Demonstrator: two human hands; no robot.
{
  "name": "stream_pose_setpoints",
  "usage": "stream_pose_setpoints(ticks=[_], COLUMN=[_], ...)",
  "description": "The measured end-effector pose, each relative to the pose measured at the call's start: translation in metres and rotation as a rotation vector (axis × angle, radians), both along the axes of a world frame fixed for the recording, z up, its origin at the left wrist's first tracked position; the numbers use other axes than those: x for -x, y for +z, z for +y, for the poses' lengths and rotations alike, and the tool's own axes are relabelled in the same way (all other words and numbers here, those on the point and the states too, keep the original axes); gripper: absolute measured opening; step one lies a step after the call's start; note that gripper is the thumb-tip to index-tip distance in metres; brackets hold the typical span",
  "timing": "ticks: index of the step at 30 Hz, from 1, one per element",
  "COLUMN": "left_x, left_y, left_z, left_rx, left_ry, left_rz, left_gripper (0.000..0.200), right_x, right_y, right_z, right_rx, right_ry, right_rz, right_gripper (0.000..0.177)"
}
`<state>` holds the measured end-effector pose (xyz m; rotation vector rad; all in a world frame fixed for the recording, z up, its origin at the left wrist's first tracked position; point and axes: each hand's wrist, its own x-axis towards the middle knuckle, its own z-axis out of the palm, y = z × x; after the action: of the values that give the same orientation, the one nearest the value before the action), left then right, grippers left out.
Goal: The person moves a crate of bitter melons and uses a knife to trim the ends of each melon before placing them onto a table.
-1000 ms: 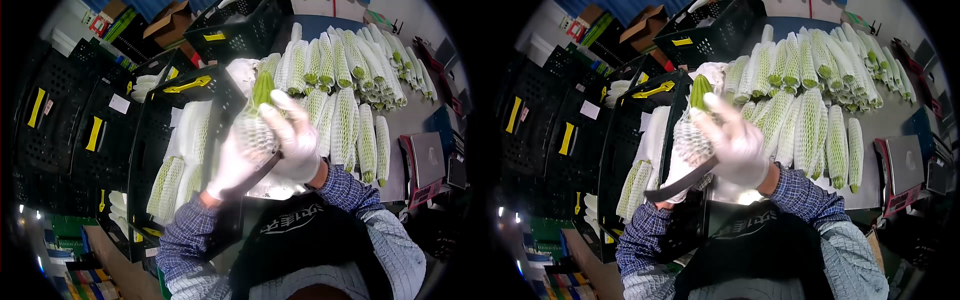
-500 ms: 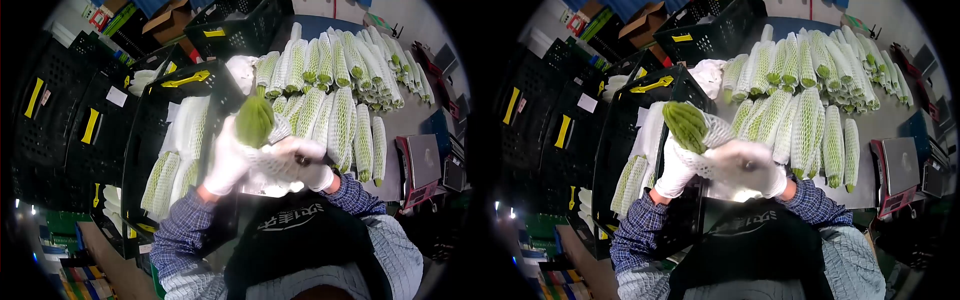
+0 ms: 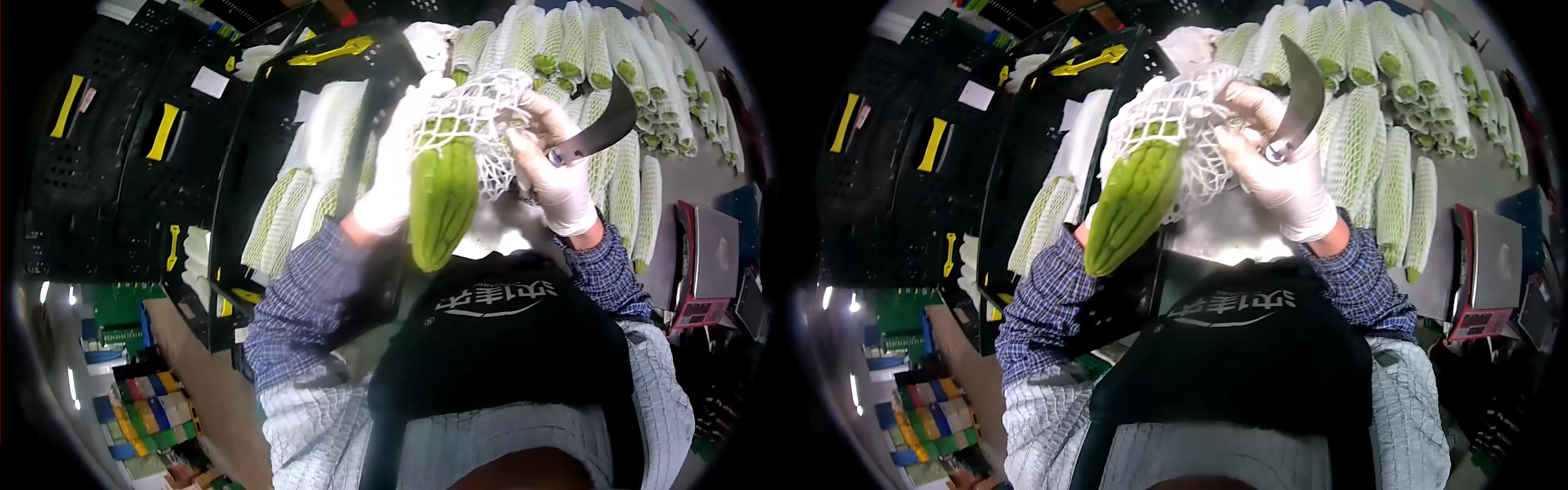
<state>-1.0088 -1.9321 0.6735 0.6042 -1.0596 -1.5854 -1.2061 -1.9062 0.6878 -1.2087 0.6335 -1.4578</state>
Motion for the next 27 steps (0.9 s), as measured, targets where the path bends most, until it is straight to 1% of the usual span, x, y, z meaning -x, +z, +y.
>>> stream_pose_setpoints(ticks=[1, 2, 6, 8, 10, 11, 12, 13, 16, 17, 19, 20, 21, 23, 24, 27], left_x=[-0.004, -0.008, -0.001, -0.002, -0.004, -0.004, 0.003, 0.004, -0.005, -0.009, -0.018, -0.026, -0.026, -0.024, -0.023, -0.023], left_y=[-0.004, -0.008, 0.005, 0.01, 0.016, 0.02, 0.036, 0.042, 0.025, 0.018, 0.006, -0.001, 0.003, 0.009, 0.015, 0.028], left_z=[0.001, 0.003, 0.009, 0.011, 0.01, 0.009, 0.01, 0.01, -0.001, -0.004, -0.011, -0.016, -0.016, -0.01, -0.006, 0.002], left_rx=[0.07, 0.101, 0.125, 0.326, 0.228, 0.152, 0.073, 0.049, 0.031, 0.014, -0.066, -0.13, -0.194, -0.133, -0.121, -0.069], left_ry=[0.008, 0.01, 0.035, 0.1, 0.028, 0.003, -0.023, -0.035, -0.064, -0.043, -0.12, -0.215, -0.312, -0.181, -0.149, -0.067], left_rz=[-0.169, -0.243, -0.398, -0.714, -0.534, -0.342, -0.142, -0.05, 0.115, 0.13, 0.253, 0.361, 0.469, 0.262, 0.196, 0.07], left_gripper=[0.043, 0.044, 0.049, 0.052, 0.053, 0.053, 0.053, 0.053, 0.054, 0.054, 0.054, 0.053, 0.053, 0.052, 0.05, 0.044], right_x=[0.001, 0.002, 0.003, 0.001, -0.002, -0.002, -0.002, -0.002, -0.002, -0.002, 0.0, 0.001, 0.0, -0.003, -0.005, -0.009], right_y=[0.003, 0.006, 0.009, 0.008, 0.008, 0.009, 0.01, 0.01, 0.007, 0.007, 0.008, 0.008, 0.008, 0.006, 0.007, 0.01], right_z=[0.002, 0.003, -0.001, -0.005, -0.006, -0.007, -0.008, -0.009, -0.012, -0.012, -0.009, -0.008, -0.008, -0.008, -0.008, -0.005], right_rx=[-0.012, -0.025, -0.019, 0.054, 0.116, 0.101, 0.087, 0.084, 0.126, 0.149, 0.104, 0.079, 0.109, 0.168, 0.181, 0.185], right_ry=[0.017, 0.033, 0.041, 0.038, 0.032, 0.034, 0.036, 0.045, 0.069, 0.073, 0.078, 0.079, 0.063, 0.029, 0.033, 0.05], right_rz=[-0.009, -0.019, 0.046, 0.026, 0.004, 0.016, 0.028, 0.033, 0.08, 0.101, 0.074, 0.062, 0.068, 0.078, 0.041, -0.001], right_gripper=[0.044, 0.045, 0.043, 0.041, 0.039, 0.039, 0.039, 0.038, 0.041, 0.042, 0.039, 0.038, 0.038, 0.038, 0.039, 0.041])
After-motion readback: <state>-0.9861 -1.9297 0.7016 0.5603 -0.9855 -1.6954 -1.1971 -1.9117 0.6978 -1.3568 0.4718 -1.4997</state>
